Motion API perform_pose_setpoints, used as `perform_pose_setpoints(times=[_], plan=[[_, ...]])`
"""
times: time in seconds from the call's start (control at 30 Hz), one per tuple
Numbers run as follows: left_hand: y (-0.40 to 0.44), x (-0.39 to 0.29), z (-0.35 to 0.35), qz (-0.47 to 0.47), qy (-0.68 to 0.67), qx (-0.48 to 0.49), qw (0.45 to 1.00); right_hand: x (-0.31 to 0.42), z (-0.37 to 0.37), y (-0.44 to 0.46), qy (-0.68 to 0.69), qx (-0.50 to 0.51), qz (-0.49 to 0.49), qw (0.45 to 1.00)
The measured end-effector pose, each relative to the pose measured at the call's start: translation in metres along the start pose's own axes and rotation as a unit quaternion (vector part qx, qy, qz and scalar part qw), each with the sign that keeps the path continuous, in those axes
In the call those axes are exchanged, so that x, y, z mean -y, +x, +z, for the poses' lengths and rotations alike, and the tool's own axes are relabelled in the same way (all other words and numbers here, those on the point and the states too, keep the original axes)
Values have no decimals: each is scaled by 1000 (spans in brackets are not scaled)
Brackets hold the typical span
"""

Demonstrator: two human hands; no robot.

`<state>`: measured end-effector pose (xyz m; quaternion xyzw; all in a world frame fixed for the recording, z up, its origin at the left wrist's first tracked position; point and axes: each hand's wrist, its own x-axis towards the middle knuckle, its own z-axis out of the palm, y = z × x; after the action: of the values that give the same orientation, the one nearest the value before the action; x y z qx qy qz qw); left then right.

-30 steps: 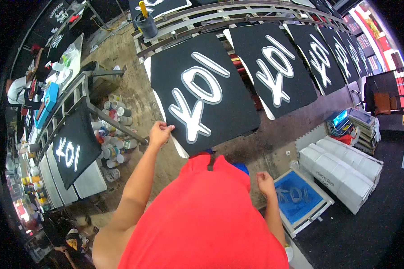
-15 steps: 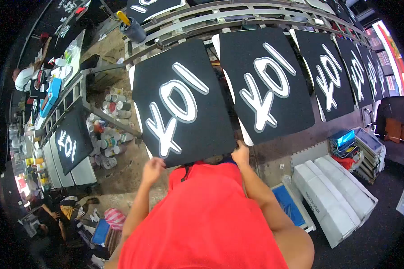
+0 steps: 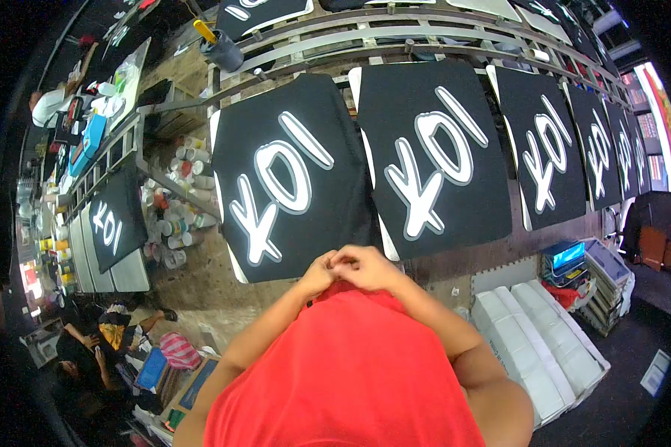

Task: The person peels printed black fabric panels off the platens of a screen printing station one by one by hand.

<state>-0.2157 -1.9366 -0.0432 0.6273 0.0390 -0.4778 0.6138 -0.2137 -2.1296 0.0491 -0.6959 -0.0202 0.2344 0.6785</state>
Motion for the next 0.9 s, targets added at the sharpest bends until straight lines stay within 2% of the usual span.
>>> perform_pose_setpoints(times=[0.03,0.07,0.1,0.17,0.2,0.23,0.27,0.3,0.4,0.5,0.57,0.63,0.7,0.73,0.77,0.83,0.87,0.9], plan=[[-4,-10,3,-1,-4,-3,1000,-9,-2,2,74,-56,23,995],[-11,-18,7,-20,-138,-39,989,-18,-11,-2,31,-124,32,991],[-17,-27,11,-39,-268,-75,960,-18,-18,-5,-74,-179,77,978],[-26,-30,4,-57,-304,-77,948,-60,-27,-18,-120,-159,152,968],[-30,-31,4,-45,-363,-83,927,-77,-22,-22,-122,-157,153,968],[-36,-39,7,-34,-422,-90,902,-89,-14,-29,-217,-127,135,959],[-38,-47,9,-32,-446,-78,891,-101,-10,-35,-308,-95,116,939],[-41,-62,14,-34,-448,-78,890,-94,-4,-33,-309,-94,119,939],[-37,-83,22,8,-418,-22,908,-79,11,-15,-188,-147,169,956],[-26,-75,-1,95,-472,-2,877,-93,-1,-22,-237,-198,144,940],[-38,-83,-8,81,-477,-117,867,-53,-18,-32,-259,-231,122,930],[-45,-68,-19,73,-457,-140,875,-17,-27,-27,-243,-300,67,920],[-54,-61,-22,-33,-273,-228,934,40,-4,-6,-182,-260,-30,948],[-51,-45,-27,-29,-215,-252,943,70,6,1,-210,-86,-140,964],[-56,-43,-32,-28,-212,-250,944,87,11,4,-229,90,-245,938],[-64,-43,-43,-8,-303,-286,909,74,23,-3,-103,136,-180,969],[-69,-42,-48,-2,-325,-249,912,71,15,-5,-60,98,-84,990],[-68,-39,-47,-2,-331,-249,910,44,9,-4,-60,14,-6,998]])
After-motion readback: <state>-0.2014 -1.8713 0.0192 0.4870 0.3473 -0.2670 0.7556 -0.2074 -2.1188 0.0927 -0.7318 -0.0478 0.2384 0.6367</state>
